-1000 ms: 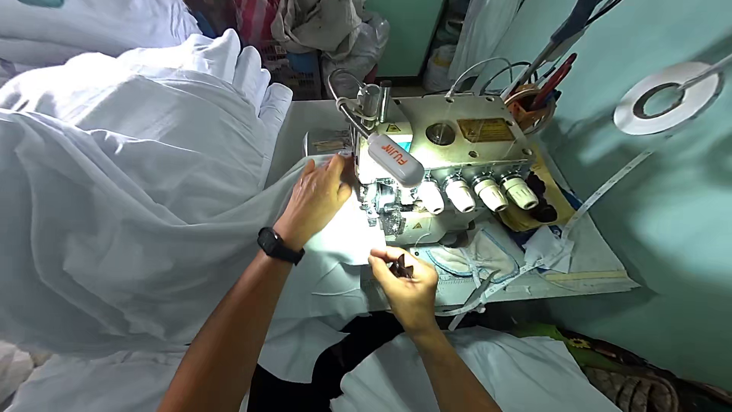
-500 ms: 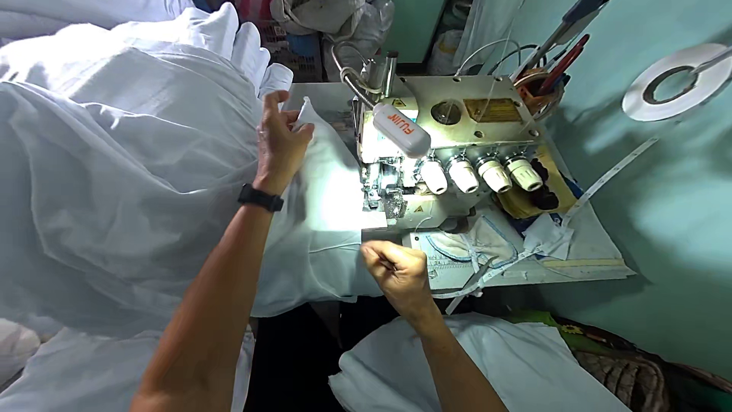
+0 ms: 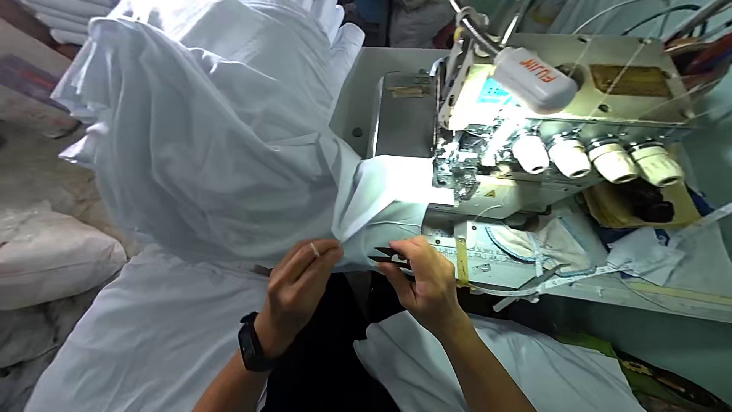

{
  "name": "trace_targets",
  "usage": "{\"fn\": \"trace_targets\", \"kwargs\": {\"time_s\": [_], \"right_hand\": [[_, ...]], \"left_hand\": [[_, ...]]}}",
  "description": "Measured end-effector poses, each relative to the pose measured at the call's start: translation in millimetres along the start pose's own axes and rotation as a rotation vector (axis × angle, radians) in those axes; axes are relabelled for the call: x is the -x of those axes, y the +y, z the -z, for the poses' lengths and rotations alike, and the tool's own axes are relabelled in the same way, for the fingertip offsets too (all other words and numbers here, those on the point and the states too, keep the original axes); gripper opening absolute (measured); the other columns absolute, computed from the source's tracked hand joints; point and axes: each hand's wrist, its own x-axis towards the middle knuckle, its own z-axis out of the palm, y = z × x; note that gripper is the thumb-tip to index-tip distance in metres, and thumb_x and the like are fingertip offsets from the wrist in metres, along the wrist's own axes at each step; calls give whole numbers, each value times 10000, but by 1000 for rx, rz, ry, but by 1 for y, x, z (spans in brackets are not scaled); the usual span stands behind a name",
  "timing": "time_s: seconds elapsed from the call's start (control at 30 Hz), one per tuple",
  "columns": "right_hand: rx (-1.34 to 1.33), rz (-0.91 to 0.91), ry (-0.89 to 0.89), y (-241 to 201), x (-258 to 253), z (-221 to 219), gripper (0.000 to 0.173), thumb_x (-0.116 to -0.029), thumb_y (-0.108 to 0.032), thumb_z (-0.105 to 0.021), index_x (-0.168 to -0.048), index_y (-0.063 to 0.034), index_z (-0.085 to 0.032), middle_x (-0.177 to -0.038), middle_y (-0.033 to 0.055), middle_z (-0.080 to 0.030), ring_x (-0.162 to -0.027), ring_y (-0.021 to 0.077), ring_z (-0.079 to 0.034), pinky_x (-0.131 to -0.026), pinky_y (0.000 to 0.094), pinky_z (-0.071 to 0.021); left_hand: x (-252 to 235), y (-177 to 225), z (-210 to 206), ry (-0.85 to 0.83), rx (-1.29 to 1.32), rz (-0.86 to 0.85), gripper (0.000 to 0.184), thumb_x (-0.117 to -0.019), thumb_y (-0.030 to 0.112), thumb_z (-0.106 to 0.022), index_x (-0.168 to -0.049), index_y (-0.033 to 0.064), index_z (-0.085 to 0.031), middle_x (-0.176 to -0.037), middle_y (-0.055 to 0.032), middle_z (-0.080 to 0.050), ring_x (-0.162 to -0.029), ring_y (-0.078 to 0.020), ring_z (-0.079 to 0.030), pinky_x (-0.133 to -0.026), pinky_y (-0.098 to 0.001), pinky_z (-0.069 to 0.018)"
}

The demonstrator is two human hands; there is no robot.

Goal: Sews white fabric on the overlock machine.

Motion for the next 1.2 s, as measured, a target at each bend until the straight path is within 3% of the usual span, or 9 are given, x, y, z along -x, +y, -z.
{"fn": "trace_targets", "kwargs": {"time_s": [0.3,0.43,0.53,0.6,0.7,0.83,0.93,1.07,1.2], "right_hand": [[51,85,59,-27,-12,-28,225,-986,-138,-624,-898,32,-742,-776,130,-710,-675,176,-667,-606,243,-515],[-121,-205,-36,-12,-9,7,232,-953,-197,-675,-933,23,-748,-797,94,-701,-692,84,-640,-634,192,-527],[0,-368,-27,21,8,23,533,-847,-381,-775,-1125,69,-717,-902,133,-702,-734,141,-606,-651,287,-495],[-3,-469,-113,35,20,25,570,-824,-313,-774,-1206,98,-681,-959,172,-735,-793,225,-682,-702,411,-552],[-361,-747,-154,38,19,30,280,-834,-61,-726,-1095,40,-714,-912,53,-735,-786,39,-677,-735,212,-569],[-676,-1058,170,41,-6,34,151,-811,44,-712,-949,-7,-679,-694,-46,-648,-550,-5,-558,-518,168,-478],[-708,-1066,389,47,-10,30,113,-887,53,-645,-974,-7,-685,-657,-54,-601,-455,-13,-442,-439,150,-392],[-519,-919,520,49,11,31,112,-984,-17,-559,-950,-13,-666,-744,-66,-682,-491,-56,-473,-464,120,-398],[-275,-524,502,45,26,31,178,-980,-46,-560,-864,6,-685,-818,-72,-692,-729,-101,-607,-666,79,-506]], "left_hand": [[13,44,9,-14,11,146,91,-957,20,-647,-903,-21,-708,-946,-136,-722,-962,-117,-689,-896,-159,-527],[8,74,8,-538,-102,260,243,-897,179,-715,-1081,28,-765,-1289,-228,-669,-1223,-418,-633,-1009,-536,-521],[-5,82,-23,-415,-110,151,248,-1000,200,-594,-1174,86,-729,-1340,-180,-655,-1271,-372,-610,-1051,-536,-474],[-22,71,-51,-283,-160,127,293,-1053,266,-522,-1207,63,-666,-1360,-190,-638,-1326,-351,-570,-1100,-596,-377],[-53,33,-82,-337,-177,136,405,-1047,270,-501,-1305,-19,-618,-1475,-264,-527,-1431,-420,-450,-1122,-697,-292],[-131,-14,-87,-575,-99,171,434,-1034,189,-561,-1379,-74,-538,-1450,-286,-528,-1381,-452,-485,-1130,-641,-351],[-172,-47,-105,-382,-133,84,252,-966,39,-561,-1166,-99,-626,-1163,-293,-664,-1156,-462,-620,-1027,-593,-436],[-145,-84,-132,42,-129,-340,219,-1015,225,-525,-976,111,-708,-1187,-122,-699,-1249,-339,-596,-1137,-607,-307],[-101,-10,-79,-385,-23,-318,213,-934,277,-692,-868,80,-736,-1264,-164,-669,-1327,-367,-530,-1143,-571,-347]]}}
